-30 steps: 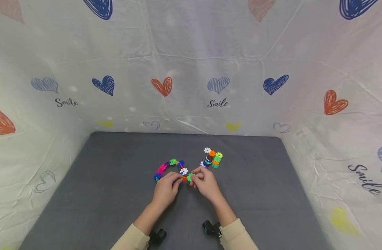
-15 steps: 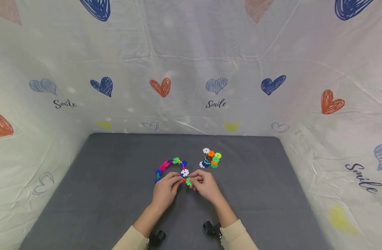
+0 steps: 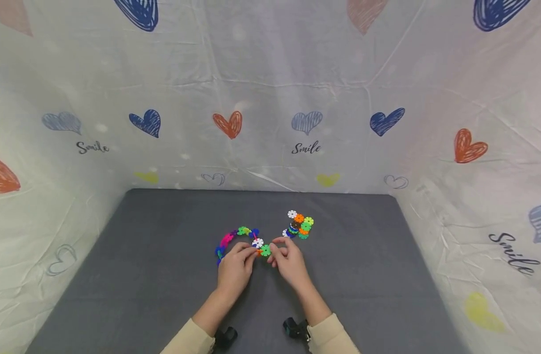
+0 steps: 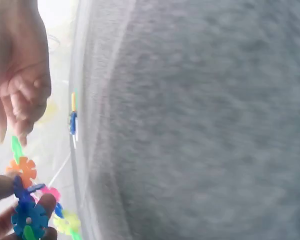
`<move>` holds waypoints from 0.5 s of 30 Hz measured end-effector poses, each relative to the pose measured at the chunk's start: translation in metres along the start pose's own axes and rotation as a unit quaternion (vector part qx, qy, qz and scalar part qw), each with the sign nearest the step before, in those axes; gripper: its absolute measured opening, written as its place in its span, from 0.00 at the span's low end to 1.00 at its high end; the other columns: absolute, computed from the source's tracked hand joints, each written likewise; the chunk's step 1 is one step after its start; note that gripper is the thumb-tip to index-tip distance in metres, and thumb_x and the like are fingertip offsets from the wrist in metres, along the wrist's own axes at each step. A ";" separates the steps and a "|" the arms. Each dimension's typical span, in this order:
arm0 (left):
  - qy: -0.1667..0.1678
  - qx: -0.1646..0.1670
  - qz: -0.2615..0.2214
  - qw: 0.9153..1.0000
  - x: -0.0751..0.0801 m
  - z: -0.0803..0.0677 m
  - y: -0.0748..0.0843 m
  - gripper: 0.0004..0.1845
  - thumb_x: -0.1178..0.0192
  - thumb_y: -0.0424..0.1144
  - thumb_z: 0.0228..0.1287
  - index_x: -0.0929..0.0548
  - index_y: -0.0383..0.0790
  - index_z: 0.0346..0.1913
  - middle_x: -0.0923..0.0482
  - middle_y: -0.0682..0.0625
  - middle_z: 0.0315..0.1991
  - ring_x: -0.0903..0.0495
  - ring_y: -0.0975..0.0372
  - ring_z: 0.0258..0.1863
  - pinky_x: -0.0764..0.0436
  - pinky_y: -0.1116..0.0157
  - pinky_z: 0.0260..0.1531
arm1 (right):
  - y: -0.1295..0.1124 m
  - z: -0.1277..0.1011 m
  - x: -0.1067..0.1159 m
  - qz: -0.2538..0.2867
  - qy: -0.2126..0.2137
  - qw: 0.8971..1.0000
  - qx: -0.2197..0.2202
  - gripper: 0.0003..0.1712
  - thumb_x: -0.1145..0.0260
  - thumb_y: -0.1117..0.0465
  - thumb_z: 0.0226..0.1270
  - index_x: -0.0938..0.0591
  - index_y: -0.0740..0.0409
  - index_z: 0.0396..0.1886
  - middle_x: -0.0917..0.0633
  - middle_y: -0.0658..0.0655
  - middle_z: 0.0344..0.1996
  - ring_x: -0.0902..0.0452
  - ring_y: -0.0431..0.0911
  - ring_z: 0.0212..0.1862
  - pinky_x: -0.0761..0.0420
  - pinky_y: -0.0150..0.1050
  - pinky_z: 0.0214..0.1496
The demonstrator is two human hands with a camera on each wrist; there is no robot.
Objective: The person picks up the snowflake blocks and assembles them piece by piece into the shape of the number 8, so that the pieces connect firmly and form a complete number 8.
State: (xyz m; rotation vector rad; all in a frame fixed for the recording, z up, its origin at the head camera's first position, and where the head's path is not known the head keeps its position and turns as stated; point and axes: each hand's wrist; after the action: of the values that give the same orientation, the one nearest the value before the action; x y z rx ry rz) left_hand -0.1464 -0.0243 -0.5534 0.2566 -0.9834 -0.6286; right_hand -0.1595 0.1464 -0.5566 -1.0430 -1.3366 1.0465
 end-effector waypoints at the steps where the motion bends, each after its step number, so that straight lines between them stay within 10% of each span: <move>1: -0.001 0.012 -0.003 1.000 0.000 -0.001 0.000 0.04 0.26 0.36 0.59 0.08 0.44 0.37 0.16 0.50 0.37 0.15 0.58 0.30 0.16 0.57 0.30 | 0.002 0.001 0.003 -0.013 0.008 1.000 -0.003 0.14 0.36 0.60 0.75 0.20 0.63 0.53 0.14 0.57 0.23 0.21 0.48 0.23 0.23 0.33 0.27; 15: -0.128 0.104 0.007 0.986 -0.001 0.003 -0.003 0.10 0.27 0.34 0.59 0.11 0.43 0.43 0.21 0.44 0.42 0.17 0.52 0.39 0.16 0.52 0.38 | 0.023 0.036 0.065 -0.203 0.117 0.971 -0.037 0.14 0.28 0.57 0.67 0.15 0.63 0.46 0.13 0.57 0.29 0.22 0.44 0.27 0.24 0.37 0.31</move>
State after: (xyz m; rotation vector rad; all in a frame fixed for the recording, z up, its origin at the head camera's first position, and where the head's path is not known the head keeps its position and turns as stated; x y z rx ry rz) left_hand -0.1505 -0.0258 -0.5534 0.3592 -1.3003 -0.5544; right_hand -0.1970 0.2142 -0.5655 -0.8670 -1.3287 0.5542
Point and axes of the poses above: each hand's wrist, its own z-axis towards the middle knuckle, its own x-axis out of the back of the hand, y = z × x
